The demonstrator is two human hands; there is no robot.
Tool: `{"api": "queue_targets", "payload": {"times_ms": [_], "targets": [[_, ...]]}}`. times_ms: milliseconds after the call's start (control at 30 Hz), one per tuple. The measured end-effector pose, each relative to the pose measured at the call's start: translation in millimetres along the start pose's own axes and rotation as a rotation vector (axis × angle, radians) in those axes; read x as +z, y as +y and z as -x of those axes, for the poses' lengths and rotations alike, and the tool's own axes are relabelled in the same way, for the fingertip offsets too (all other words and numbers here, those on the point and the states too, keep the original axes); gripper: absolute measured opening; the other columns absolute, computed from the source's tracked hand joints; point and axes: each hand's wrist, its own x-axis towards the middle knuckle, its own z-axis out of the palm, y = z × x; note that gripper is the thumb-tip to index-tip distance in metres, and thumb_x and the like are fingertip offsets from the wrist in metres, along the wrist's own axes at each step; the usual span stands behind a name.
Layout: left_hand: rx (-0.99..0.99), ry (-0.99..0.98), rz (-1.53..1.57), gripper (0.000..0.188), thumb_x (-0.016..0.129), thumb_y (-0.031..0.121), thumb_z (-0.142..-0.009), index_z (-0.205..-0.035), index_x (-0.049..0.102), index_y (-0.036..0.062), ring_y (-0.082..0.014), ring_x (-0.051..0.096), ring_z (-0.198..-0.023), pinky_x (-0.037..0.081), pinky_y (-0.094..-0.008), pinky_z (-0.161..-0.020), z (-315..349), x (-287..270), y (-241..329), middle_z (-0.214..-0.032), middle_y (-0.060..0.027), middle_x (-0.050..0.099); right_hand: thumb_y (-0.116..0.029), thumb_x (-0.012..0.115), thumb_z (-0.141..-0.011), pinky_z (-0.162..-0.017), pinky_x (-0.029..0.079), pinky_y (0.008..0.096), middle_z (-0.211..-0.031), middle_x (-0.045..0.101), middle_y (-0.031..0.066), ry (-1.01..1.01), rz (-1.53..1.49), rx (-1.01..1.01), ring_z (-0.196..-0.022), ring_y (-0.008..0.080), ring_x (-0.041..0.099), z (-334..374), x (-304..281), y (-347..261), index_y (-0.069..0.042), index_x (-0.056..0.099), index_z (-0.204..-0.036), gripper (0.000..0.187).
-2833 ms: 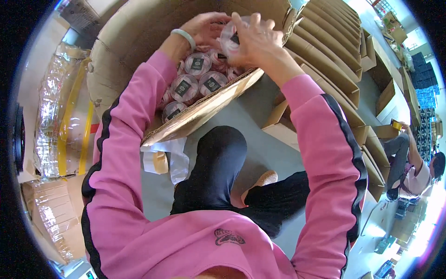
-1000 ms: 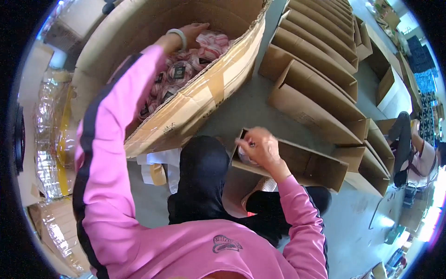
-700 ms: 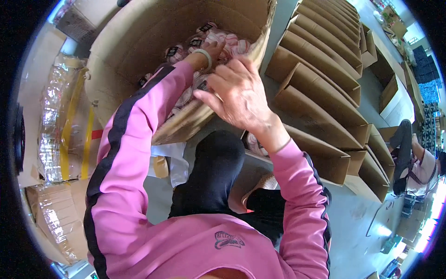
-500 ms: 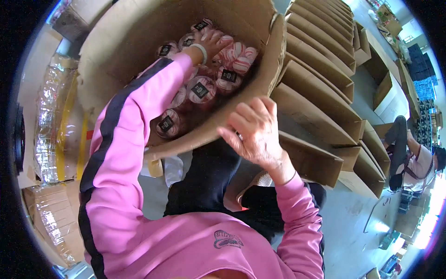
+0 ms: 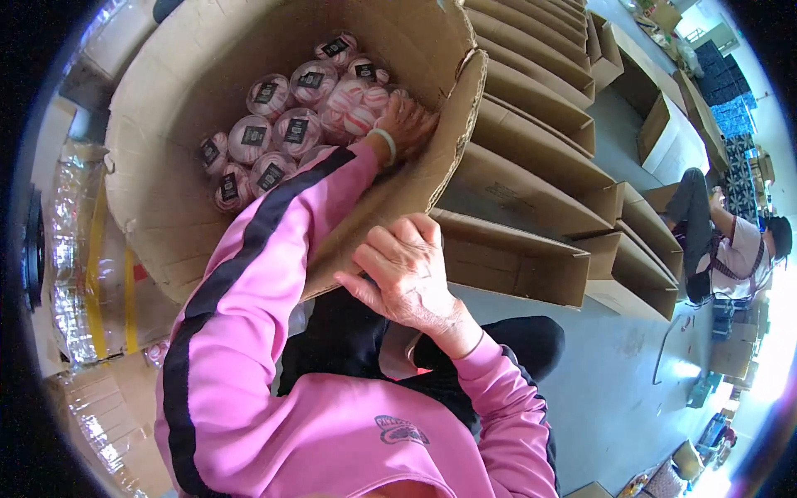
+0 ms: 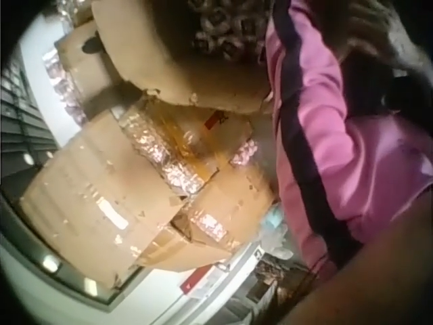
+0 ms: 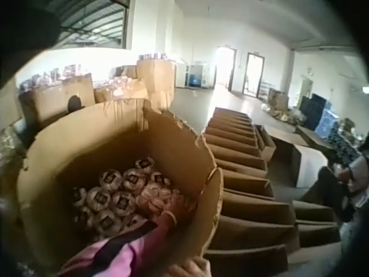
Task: Packing individual plastic jars from a bulk container into smaller cardboard shipping boxes.
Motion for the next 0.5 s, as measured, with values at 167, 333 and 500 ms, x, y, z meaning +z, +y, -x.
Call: {"api": "queue_targets", "payload": {"times_ms": [167, 333, 500], "targets": [[-0.041, 0.094, 0.076, 0.102, 0.075, 0.056, -0.068, -0.155, 0.035, 0.0204, -0.0419, 0.050, -0.122, 0.035, -0.0697, -0.099, 17.2, -41.4, -56.7, -0.131, -0.0203, 0.055, -0.035, 0.076, -0.085, -0.080, 0.042, 0.0388, -0.082, 0.058, 0.0036, -0.061, 0.031, 0.048, -0.074, 0.0239, 0.057, -14.6, -14.4, 0.1, -0.011, 0.064, -0.084, 0.027], [-0.240, 0.530, 0.771, 0.119, 0.092, 0.053, -0.060, -0.153, 0.033, 0.0074, -0.0370, 0.055, -0.126, 0.044, -0.0489, -0.107, 53.9, -118.3, -154.8, -0.135, -0.0202, 0.055, -0.010, 0.082, -0.082, -0.069, 0.058, 0.0382, -0.112, 0.063, 0.0161, 0.055, -0.243, 0.297, -0.070, 0.0269, 0.069, -60.6, -13.2, -12.2, -0.002, 0.050, -0.133, 0.061], [0.069, 0.904, 0.678, 0.118, 0.093, 0.048, -0.057, -0.150, 0.036, 0.0021, -0.0381, 0.056, -0.120, 0.045, -0.0463, -0.104, 61.0, -199.2, -170.0, -0.135, -0.0205, 0.054, -0.025, 0.091, -0.074, -0.078, 0.063, 0.0384, -0.143, 0.035, 0.0214, 0.243, -0.237, 0.275, -0.114, 0.0321, 0.060, -103.8, 6.7, 24.8, -0.009, 0.031, -0.154, 0.102]]}}
